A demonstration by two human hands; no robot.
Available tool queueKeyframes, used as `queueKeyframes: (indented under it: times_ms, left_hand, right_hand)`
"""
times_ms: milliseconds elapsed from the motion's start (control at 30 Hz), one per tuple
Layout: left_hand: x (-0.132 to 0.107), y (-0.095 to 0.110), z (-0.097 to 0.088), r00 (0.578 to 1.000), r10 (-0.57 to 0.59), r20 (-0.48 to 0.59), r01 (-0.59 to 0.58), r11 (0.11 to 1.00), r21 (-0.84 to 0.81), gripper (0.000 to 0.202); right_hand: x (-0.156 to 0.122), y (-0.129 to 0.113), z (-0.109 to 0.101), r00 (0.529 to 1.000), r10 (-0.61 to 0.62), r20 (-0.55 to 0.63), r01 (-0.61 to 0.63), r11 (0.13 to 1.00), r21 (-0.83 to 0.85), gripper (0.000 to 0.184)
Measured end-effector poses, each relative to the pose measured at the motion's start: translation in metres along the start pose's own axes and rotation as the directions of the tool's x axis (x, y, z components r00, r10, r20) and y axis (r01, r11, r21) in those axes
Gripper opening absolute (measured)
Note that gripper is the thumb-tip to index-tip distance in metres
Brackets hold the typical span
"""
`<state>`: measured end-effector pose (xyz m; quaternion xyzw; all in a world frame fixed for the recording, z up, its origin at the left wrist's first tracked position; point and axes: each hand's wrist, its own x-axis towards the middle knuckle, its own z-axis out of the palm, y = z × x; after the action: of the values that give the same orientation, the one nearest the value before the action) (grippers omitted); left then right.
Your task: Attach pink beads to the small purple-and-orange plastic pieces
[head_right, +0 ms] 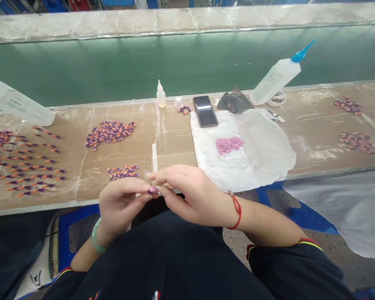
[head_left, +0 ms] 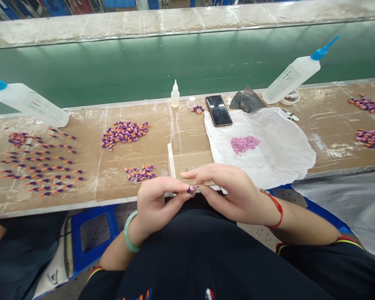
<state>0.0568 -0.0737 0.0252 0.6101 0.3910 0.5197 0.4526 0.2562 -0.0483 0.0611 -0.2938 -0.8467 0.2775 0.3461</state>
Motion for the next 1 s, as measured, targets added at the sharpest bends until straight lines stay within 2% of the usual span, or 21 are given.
queueKeyframes:
  times_ms: [100, 200, 467, 633, 867, 1000]
  left_hand:
    - [-0.0003, 0.0034, -0.0016, 0.972, 0.234, 0.003, -0.232, 0.961, 0.148, 0.021]
    - [0.0009, 0.0061, -0.0017, 0.943, 0.333, 0.011, -0.329, 0.927, 0.181, 0.028]
    - [0.0036, 0.0084, 0.0013, 0.942, 0.331, 0.051, -0.334, 0.921, 0.200, 0.020]
    - [0.0064, 0.0066, 0.0010, 0.917, 0.391, 0.079, -0.399, 0.900, 0.175, 0.017]
    - [0.0066, 0.0074, -0.0043, 0.946, 0.305, 0.113, -0.320, 0.935, 0.152, 0.015]
    - [0.0055, 0.0067, -0.0029, 0.955, 0.280, 0.096, -0.292, 0.946, 0.139, 0.014]
  right_hand:
    - [-0.0012, -0.0023, 0.0000, 0.983, -0.139, -0.121, 0.124, 0.985, -0.121, 0.017]
    - [-0.0015, -0.0031, 0.0011, 0.973, -0.204, -0.107, 0.184, 0.968, -0.172, 0.016]
    - [-0.0015, -0.0030, 0.0033, 0.972, -0.214, -0.091, 0.183, 0.944, -0.274, 0.014]
    - [-0.0026, -0.0012, 0.0042, 0.965, -0.242, -0.101, 0.204, 0.935, -0.291, 0.016]
    - [-0.0027, 0.0000, 0.0041, 0.970, -0.237, -0.047, 0.213, 0.930, -0.298, 0.020]
    - [-0.0035, 0.0016, 0.0063, 0.973, -0.225, -0.048, 0.200, 0.931, -0.306, 0.021]
